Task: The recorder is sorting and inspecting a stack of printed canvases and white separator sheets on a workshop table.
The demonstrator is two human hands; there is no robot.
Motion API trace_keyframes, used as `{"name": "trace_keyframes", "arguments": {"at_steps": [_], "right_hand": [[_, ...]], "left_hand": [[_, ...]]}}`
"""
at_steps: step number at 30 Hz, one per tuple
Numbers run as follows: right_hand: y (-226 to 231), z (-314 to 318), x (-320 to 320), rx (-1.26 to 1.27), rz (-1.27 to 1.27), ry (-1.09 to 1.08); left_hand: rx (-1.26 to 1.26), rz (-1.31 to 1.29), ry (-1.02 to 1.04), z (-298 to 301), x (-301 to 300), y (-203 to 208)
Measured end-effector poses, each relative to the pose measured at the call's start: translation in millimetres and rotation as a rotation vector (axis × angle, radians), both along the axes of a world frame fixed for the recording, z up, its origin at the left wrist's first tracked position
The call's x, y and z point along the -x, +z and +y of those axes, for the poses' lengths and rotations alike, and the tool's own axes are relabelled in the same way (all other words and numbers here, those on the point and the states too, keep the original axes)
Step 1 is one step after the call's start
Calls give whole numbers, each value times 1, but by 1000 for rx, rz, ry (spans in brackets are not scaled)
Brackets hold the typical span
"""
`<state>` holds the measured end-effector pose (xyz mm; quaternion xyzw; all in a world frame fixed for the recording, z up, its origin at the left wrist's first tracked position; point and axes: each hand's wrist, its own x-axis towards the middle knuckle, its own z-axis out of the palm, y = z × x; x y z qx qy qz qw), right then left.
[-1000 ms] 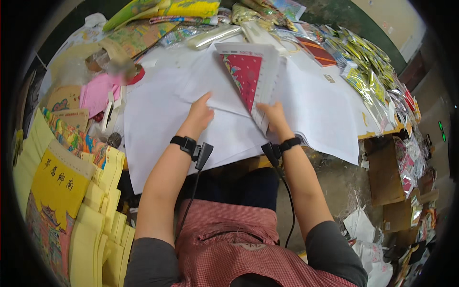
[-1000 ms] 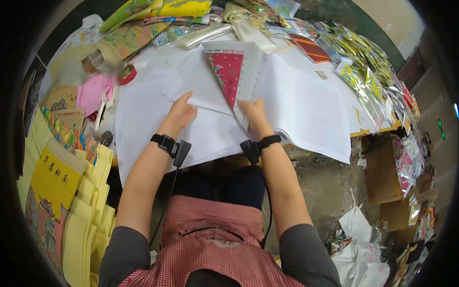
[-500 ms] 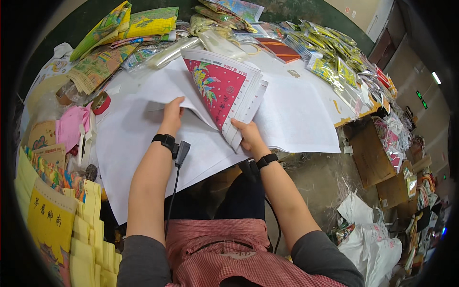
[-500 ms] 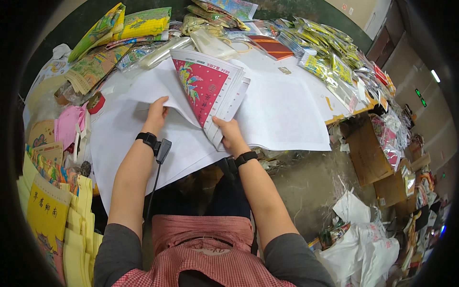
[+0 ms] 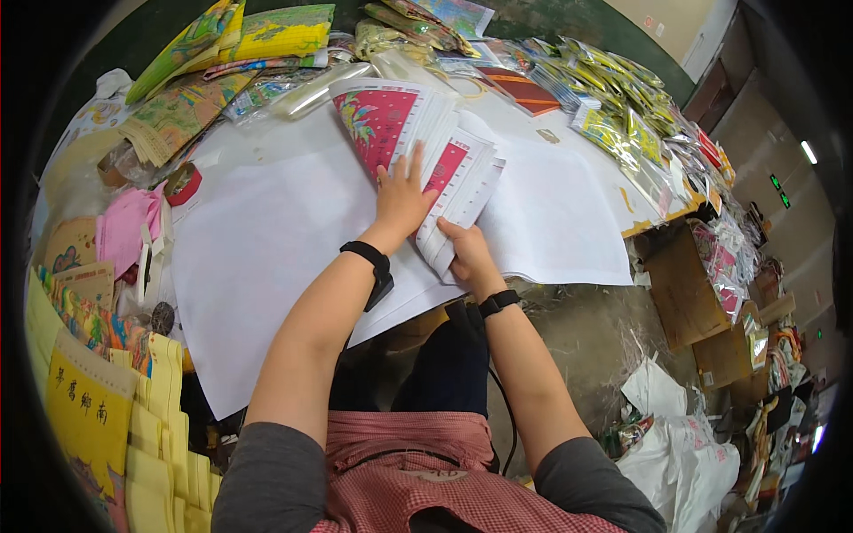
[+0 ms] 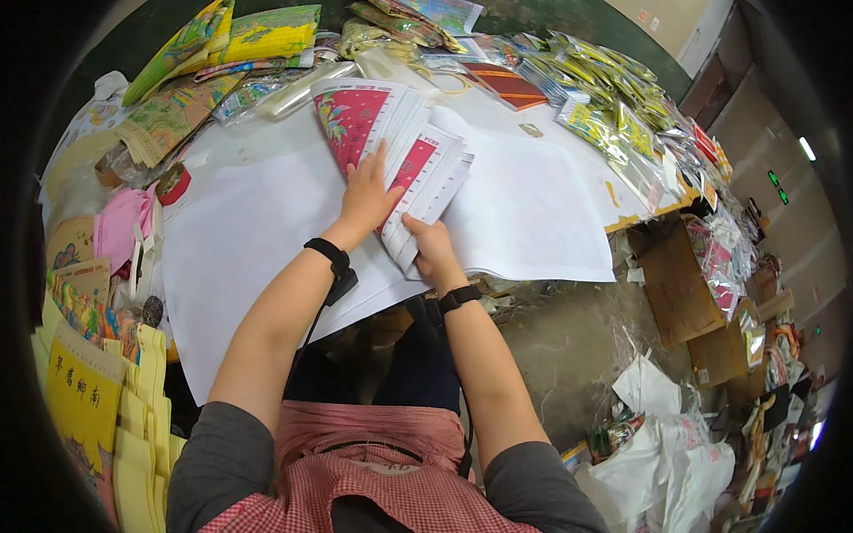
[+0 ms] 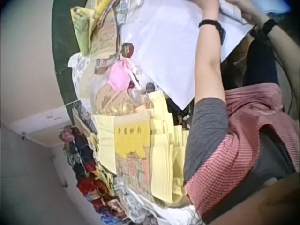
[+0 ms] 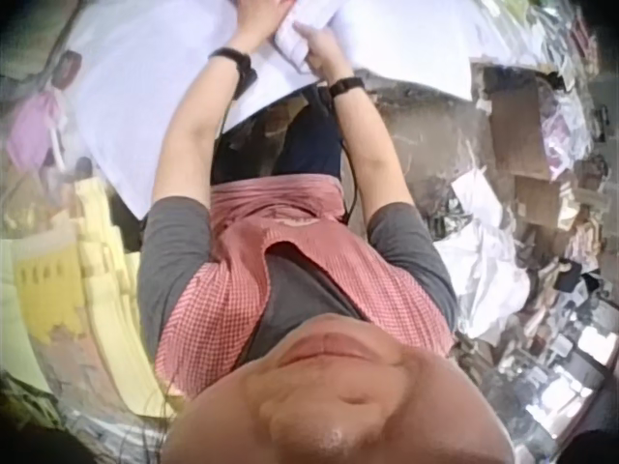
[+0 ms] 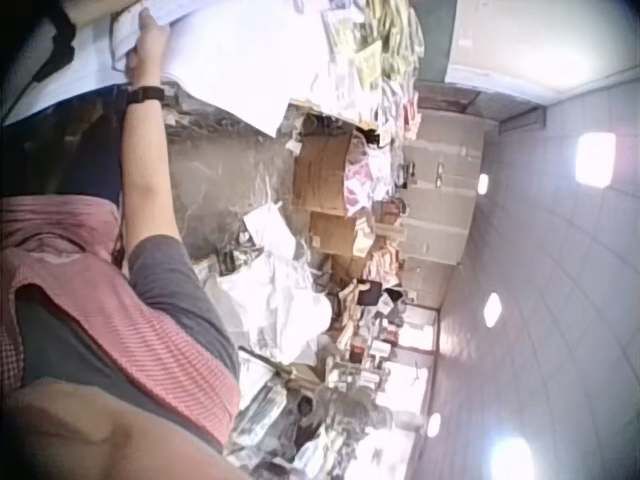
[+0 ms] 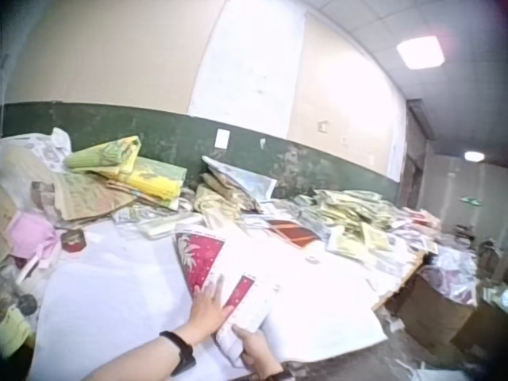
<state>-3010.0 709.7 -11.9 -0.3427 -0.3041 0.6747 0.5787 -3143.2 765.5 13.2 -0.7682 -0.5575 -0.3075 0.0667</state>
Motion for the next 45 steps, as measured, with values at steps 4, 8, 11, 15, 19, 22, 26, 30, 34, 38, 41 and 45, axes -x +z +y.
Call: {"name": "trace_keyframes", "arguments": {"at_steps": [4,8,11,15,19,22,26,30,34,38,41,45], "right_hand": [[-3,2,1,-53,-90,-39],[23,-14,22,-138,-238,-231],[78,-30,5,-420,-481,-389],[133,-66,22,-728,-814,-334],[89,-84,57,-1137,-1156,-62],[18,-89,69,-1099,-1439,249],[18,-111,82,-1171,-1418,166],[24,-126,107,-1154,-1529,101],[21,-101,104,-796,-1421,195],[32,-79,77,-587,-1180,-25],[40,-65,51,-323,-781,-101],[45,-73,41,-358,-756,-151]], "left_hand": [[-37,-500,17,3,18,6],[232,-543,140,11,90,0],[275,-679,71,-58,62,54],[260,-907,-135,-184,52,77],[597,-966,-153,-219,80,11],[459,-940,-100,-231,99,-25],[662,-1517,-164,-248,133,-26],[504,-1282,-171,-247,122,-33],[466,-552,-117,-250,131,-13],[368,163,-47,-259,135,-25],[257,211,-27,-251,140,-46],[311,-80,-6,-240,126,-35]]}}
